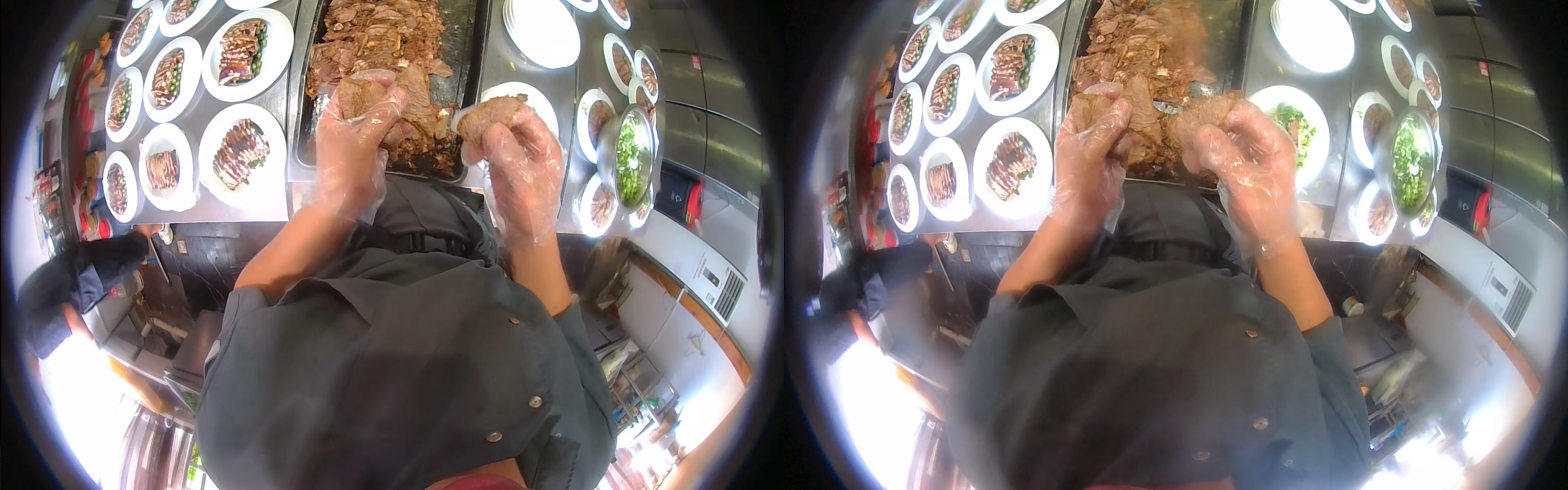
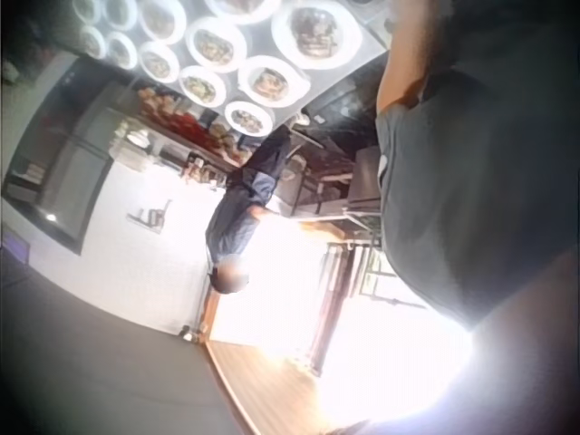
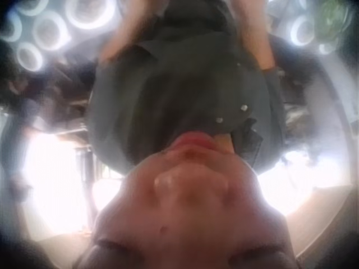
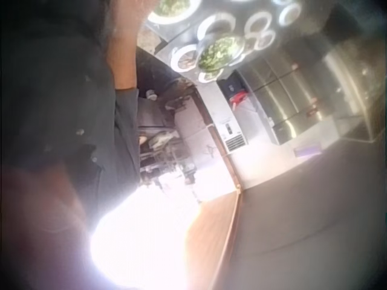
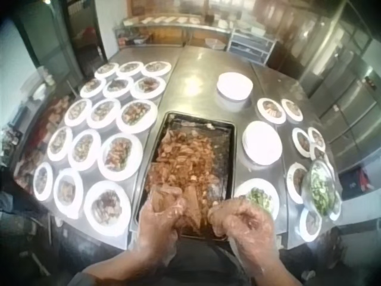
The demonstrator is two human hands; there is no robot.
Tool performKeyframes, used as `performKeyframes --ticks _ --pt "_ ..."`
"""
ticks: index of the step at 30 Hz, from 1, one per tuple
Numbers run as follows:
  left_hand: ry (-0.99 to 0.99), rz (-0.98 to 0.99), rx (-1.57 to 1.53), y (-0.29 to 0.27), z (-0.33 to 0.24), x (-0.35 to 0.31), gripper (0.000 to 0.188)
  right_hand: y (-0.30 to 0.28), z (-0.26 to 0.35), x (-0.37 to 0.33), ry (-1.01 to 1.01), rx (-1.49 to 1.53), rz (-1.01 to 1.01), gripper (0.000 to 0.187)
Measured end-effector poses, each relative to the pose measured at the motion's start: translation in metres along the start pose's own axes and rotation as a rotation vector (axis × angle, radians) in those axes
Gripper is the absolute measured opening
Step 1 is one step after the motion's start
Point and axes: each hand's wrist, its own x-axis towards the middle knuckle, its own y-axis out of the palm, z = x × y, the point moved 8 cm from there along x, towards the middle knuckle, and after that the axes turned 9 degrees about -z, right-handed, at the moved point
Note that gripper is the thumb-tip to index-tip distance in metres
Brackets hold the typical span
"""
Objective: The person assembles multiple dishes by placing shredded meat and chopped green vegetables onto white plates arranged on a stainless steel counter. They use gloved hands to pick up portions of meat from a large tray and arrange them over a bed of greens on each plate.
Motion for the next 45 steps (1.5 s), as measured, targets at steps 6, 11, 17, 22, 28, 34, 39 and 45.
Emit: performKeyframes --ticks 6,11,17,22,28,34,39,45 --pt "-0.038 0.023 0.166 0.000 -0.004 -0.005 0.027 -0.004 -0.022 0.004 0.111 -0.446 0.062 0.015" --pt "0.023 0.109 0.245 0.012 -0.004 -0.013 0.026 -0.019 -0.035 0.011 0.070 -0.474 0.000 0.014" --pt "0.088 0.267 0.451 0.020 0.025 -0.007 0.028 -0.043 -0.066 -0.002 0.274 -0.097 -0.144 0.018" --pt "0.085 0.390 0.489 0.040 0.063 -0.001 0.031 -0.098 -0.094 -0.013 0.067 -0.162 -0.247 0.024" --pt "-0.311 0.402 0.464 0.046 0.116 -0.006 0.037 -0.241 -0.184 -0.028 0.266 -0.218 -0.704 0.025" --pt "-0.460 0.451 0.521 0.033 0.163 0.000 0.039 -0.299 -0.259 -0.027 0.298 -0.177 -0.779 0.029" --pt "-0.554 0.500 0.606 0.040 0.183 0.000 0.039 -0.274 -0.230 -0.028 0.329 -0.168 -0.717 0.026" --pt "-0.562 0.560 0.644 0.056 0.216 0.015 0.039 -0.295 -0.247 -0.023 0.187 -0.355 -0.769 0.025"
